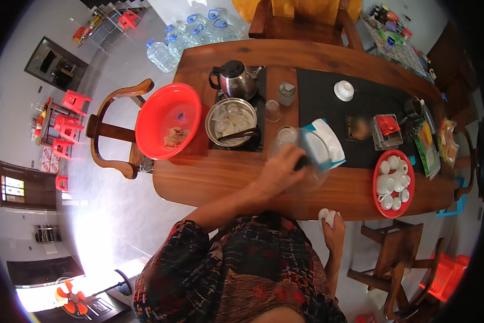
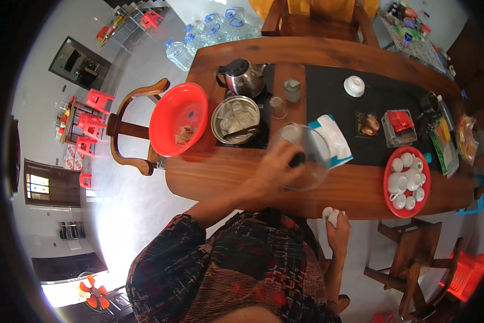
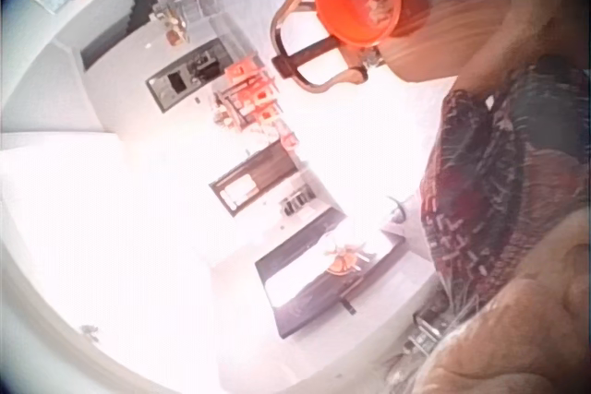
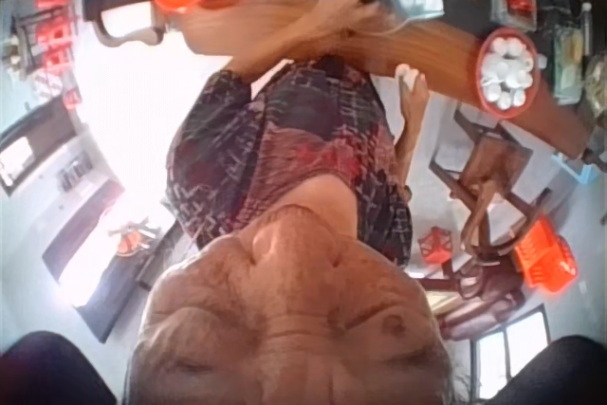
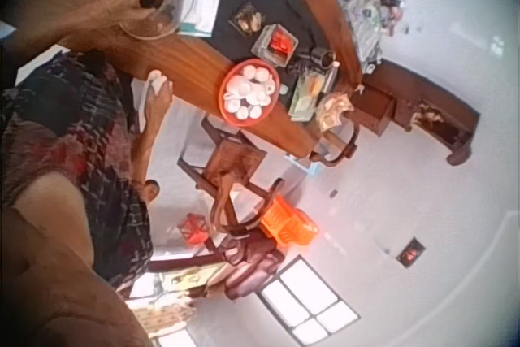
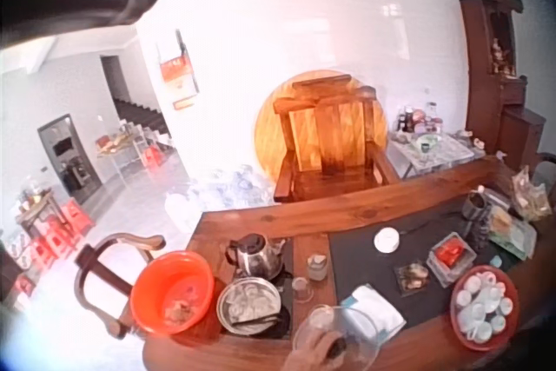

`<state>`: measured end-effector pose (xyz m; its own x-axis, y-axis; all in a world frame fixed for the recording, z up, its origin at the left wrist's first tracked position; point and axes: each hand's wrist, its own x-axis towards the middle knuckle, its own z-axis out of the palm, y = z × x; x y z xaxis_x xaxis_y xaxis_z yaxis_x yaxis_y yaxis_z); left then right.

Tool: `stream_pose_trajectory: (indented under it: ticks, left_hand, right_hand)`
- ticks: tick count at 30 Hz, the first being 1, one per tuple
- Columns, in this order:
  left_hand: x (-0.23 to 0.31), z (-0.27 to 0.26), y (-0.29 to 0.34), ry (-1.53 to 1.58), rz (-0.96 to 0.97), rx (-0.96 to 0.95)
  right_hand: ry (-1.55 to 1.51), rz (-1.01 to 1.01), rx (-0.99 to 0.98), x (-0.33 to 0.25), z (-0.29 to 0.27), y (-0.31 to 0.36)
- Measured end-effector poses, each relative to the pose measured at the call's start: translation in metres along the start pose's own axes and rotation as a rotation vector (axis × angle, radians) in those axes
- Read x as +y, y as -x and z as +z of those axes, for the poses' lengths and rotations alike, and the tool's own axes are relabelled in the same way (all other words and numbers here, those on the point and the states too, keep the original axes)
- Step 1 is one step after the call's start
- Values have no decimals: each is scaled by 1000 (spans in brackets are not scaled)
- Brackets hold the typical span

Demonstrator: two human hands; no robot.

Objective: The person dries small glass cups and a metal lid using a white cloth. They pick up each item from a red basin, wipe it thoroughly, and place it into a metal tray on the table. The person also handles a pair of chopsticks during the process.

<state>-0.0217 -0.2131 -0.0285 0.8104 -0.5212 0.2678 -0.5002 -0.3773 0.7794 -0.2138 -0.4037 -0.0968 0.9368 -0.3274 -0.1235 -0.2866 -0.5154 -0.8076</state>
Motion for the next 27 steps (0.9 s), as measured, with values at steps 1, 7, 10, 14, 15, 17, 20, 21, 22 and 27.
stream_pose_trajectory:
  ticks: [1, 7, 10, 14, 15, 17, 20, 21, 22, 27]
  left_hand:
    - [-18, -17, -3, -80, 40, 97]
    - [-99, -103, -11, -254, -65, 384]
    - [-132, -122, -10, -334, -117, 393]
    - [-159, -127, -10, -344, -97, 377]
    - [-163, -126, -11, -339, -99, 369]
    - [-169, -124, -10, -326, -117, 342]
    - [-176, -123, -13, -312, -127, 312]
    - [-178, -122, -14, -305, -112, 311]
    - [-180, -123, -15, -305, -96, 310]
    - [-183, -122, -20, -314, -92, 301]
  right_hand:
    - [-32, -35, -7, -8, 6, -7]
    - [-34, -153, -68, -41, 57, -31]
    - [-13, -130, -122, -50, 77, -37]
    - [-3, -134, -89, -65, 87, -35]
    - [1, -122, -83, -67, 88, -34]
    - [14, -94, -75, -69, 90, -31]
    - [11, -49, -101, -69, 93, -28]
    - [20, -45, -108, -71, 93, -28]
    - [23, -43, -117, -74, 95, -28]
    - [32, -65, -100, -85, 103, -33]
